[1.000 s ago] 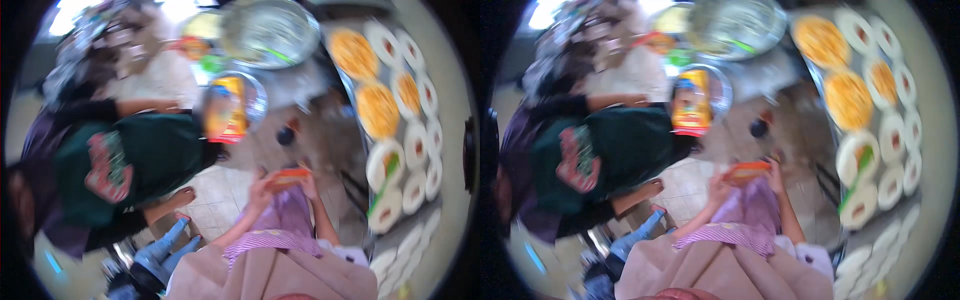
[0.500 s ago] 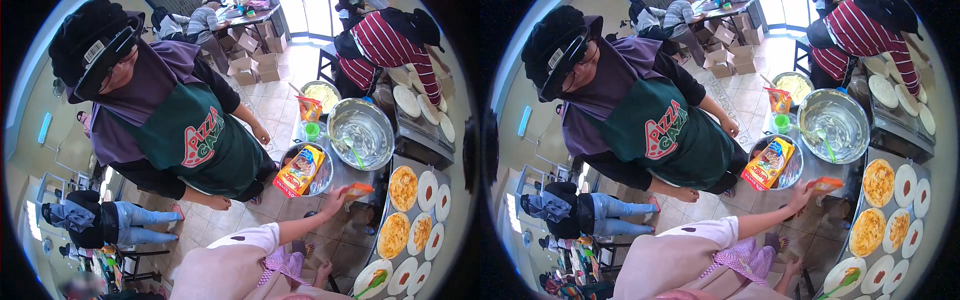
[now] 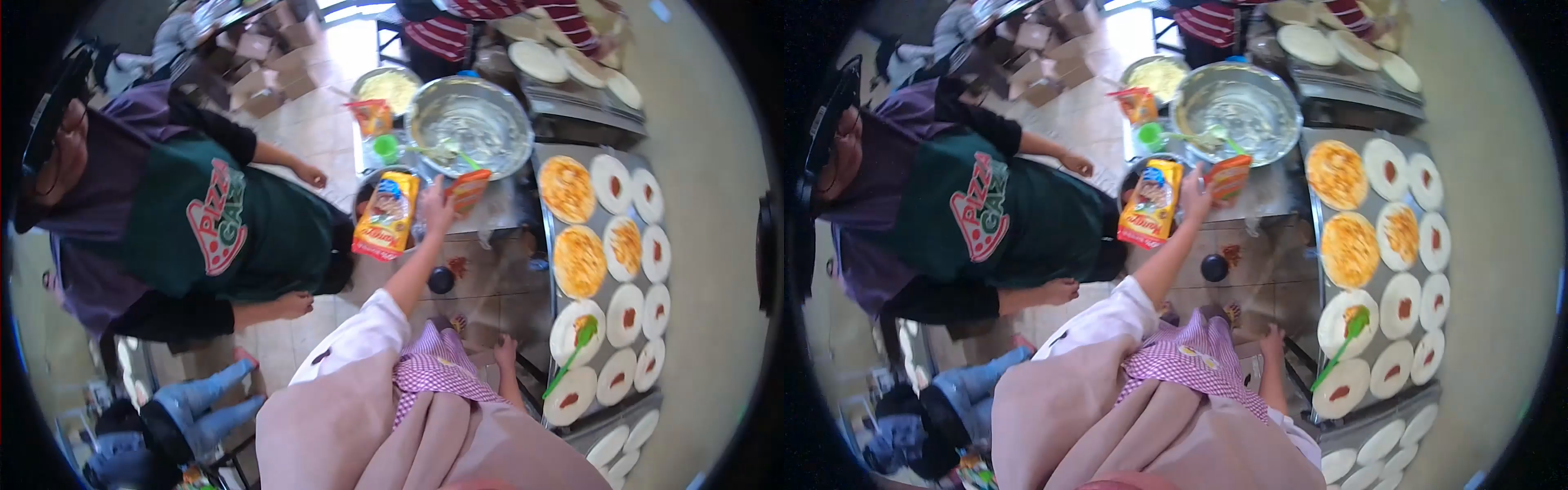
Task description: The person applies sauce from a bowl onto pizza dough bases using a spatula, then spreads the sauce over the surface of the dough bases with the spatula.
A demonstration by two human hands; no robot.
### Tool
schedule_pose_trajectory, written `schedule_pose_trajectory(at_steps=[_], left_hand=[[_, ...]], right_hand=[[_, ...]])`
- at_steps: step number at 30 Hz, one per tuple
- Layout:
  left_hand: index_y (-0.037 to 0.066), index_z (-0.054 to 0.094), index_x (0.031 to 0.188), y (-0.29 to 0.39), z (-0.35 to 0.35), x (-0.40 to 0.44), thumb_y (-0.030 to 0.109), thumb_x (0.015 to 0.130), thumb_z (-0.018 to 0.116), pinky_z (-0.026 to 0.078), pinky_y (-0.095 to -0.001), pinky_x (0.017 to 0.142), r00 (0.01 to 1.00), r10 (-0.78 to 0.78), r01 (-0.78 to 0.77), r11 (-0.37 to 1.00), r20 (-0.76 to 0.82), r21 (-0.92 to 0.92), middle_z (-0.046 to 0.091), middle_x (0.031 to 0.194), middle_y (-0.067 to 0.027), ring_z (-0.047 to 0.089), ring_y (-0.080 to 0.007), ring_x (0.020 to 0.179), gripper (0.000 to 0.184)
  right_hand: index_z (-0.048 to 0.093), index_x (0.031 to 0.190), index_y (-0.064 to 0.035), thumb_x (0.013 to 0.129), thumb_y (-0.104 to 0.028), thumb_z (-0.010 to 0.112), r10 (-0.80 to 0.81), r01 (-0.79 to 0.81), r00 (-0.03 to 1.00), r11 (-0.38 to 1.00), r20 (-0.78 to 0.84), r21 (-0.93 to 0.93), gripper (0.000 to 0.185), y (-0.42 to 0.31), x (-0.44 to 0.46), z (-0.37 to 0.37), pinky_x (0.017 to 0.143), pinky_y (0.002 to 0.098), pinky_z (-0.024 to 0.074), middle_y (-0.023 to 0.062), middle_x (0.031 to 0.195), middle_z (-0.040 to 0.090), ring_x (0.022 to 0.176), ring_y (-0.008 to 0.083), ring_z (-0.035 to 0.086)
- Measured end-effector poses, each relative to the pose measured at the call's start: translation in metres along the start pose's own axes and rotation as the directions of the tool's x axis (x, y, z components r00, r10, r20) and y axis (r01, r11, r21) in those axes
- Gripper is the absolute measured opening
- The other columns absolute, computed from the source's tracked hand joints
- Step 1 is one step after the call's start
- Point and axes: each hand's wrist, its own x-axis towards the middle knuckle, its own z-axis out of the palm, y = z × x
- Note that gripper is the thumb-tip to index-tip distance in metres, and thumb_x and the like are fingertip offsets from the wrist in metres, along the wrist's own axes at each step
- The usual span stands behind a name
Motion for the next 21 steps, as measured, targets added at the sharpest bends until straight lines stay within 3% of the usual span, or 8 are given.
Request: schedule_pose_trajectory(at_steps=[2, 4, 6, 8, 11, 14, 17, 21], left_hand=[[0.0, 0.037, 0.132, 0.014, -0.009, -0.016, 0.008, 0.077, 0.06, 0.038, -0.0407, 0.094, 0.99, 0.055, -0.062, 0.997, -0.131, -0.049, 0.054, 0.118, -0.0197, 0.05, -0.0367, 0.108, 0.06], [-0.002, 0.036, 0.133, 0.043, -0.044, -0.048, 0.006, 0.079, 0.057, 0.033, -0.0385, 0.1, 0.998, 0.07, -0.07, 0.972, -0.009, -0.222, 0.049, 0.126, -0.0198, 0.045, -0.0351, 0.117, 0.059], [-0.002, 0.036, 0.133, 0.059, -0.082, -0.09, 0.005, 0.08, 0.055, 0.03, -0.0365, 0.103, 0.968, 0.119, -0.039, 0.94, 0.219, -0.34, 0.046, 0.13, -0.0201, 0.041, -0.0338, 0.123, 0.056], [-0.001, 0.039, 0.131, 0.053, -0.117, -0.139, 0.004, 0.082, 0.053, 0.029, -0.0348, 0.104, 0.839, 0.195, 0.037, 0.911, 0.508, -0.411, 0.046, 0.129, -0.0206, 0.039, -0.0329, 0.126, 0.051], [-0.003, 0.04, 0.131, -0.027, -0.132, -0.209, 0.002, 0.085, 0.051, 0.029, -0.0317, 0.103, 0.526, 0.04, 0.208, 0.963, 0.849, -0.173, 0.051, 0.126, -0.0144, 0.042, -0.0248, 0.124, 0.047], [0.002, 0.046, 0.129, -0.158, -0.111, -0.283, 0.009, 0.088, 0.049, 0.041, -0.027, 0.09, 0.412, -0.226, 0.575, 0.816, 0.882, -0.059, 0.059, 0.113, -0.0093, 0.056, -0.0206, 0.107, 0.041], [0.01, 0.051, 0.127, -0.233, -0.076, -0.284, 0.019, 0.091, 0.047, 0.044, -0.022, 0.07, 0.188, -0.412, 0.747, 0.65, 0.892, 0.142, 0.062, 0.105, -0.0058, 0.063, -0.016, 0.09, 0.037], [0.016, 0.054, 0.124, -0.317, 0.008, -0.269, 0.03, 0.093, 0.045, 0.04, -0.0202, 0.06, 0.244, -0.529, 0.671, 0.697, 0.813, 0.253, 0.062, 0.098, -0.0052, 0.063, -0.0134, 0.081, 0.035]], right_hand=[[0.053, 0.107, -0.0073, 0.081, -0.014, 0.055, -0.255, 0.274, 0.953, 0.956, -0.162, 0.106, 0.028, -0.012, 0.025, -0.01, 0.089, 0.0448, 0.0397, 0.0145, 0.104, 0.057, 0.1, 0.0386, 0.049], [0.053, 0.11, -0.0094, 0.081, -0.011, 0.051, -0.261, 0.296, 0.94, 0.943, -0.219, 0.148, 0.029, -0.056, 0.027, -0.045, 0.085, 0.047, 0.0431, 0.0225, 0.103, 0.055, 0.095, 0.0413, 0.054], [0.055, 0.107, -0.0069, 0.088, -0.017, 0.048, -0.167, 0.245, 0.953, 0.916, -0.251, 0.319, 0.023, -0.067, 0.037, -0.036, 0.075, 0.0404, 0.0466, 0.0216, 0.096, 0.058, 0.088, 0.0363, 0.058], [0.056, 0.107, -0.0056, 0.089, -0.016, 0.05, -0.107, 0.19, 0.968, 0.901, -0.225, 0.39, 0.022, -0.064, 0.044, -0.009, 0.069, 0.0336, 0.0469, 0.0135, 0.09, 0.061, 0.08, 0.0246, 0.059], [0.057, 0.109, -0.0065, 0.088, -0.009, 0.052, 0.007, 0.054, 0.995, 0.811, -0.101, 0.583, 0.021, -0.036, 0.057, 0.082, 0.061, 0.0242, 0.0452, 0.0024, 0.082, 0.06, 0.07, 0.0094, 0.054], [0.061, 0.101, -0.0092, 0.086, -0.018, 0.054, 0.077, -0.135, 0.988, 0.841, 0.132, 0.524, 0.019, -0.052, 0.042, 0.118, 0.073, 0.0336, 0.0483, 0.0145, 0.095, 0.063, 0.08, 0.0244, 0.062], [0.063, 0.1, -0.0131, 0.084, -0.018, 0.055, 0.058, -0.189, 0.963, 0.842, 0.262, 0.506, 0.018, -0.054, 0.052, 0.156, 0.088, 0.0385, 0.0433, 0.0176, 0.106, 0.059, 0.096, 0.0295, 0.059], [0.06, 0.105, -0.0146, 0.081, -0.02, 0.055, 0.003, -0.066, 0.977, 0.955, 0.213, 0.288, 0.025, -0.016, 0.109, 0.256, 0.095, 0.0461, 0.0304, 0.0188, 0.112, 0.055, 0.107, 0.0387, 0.048]])
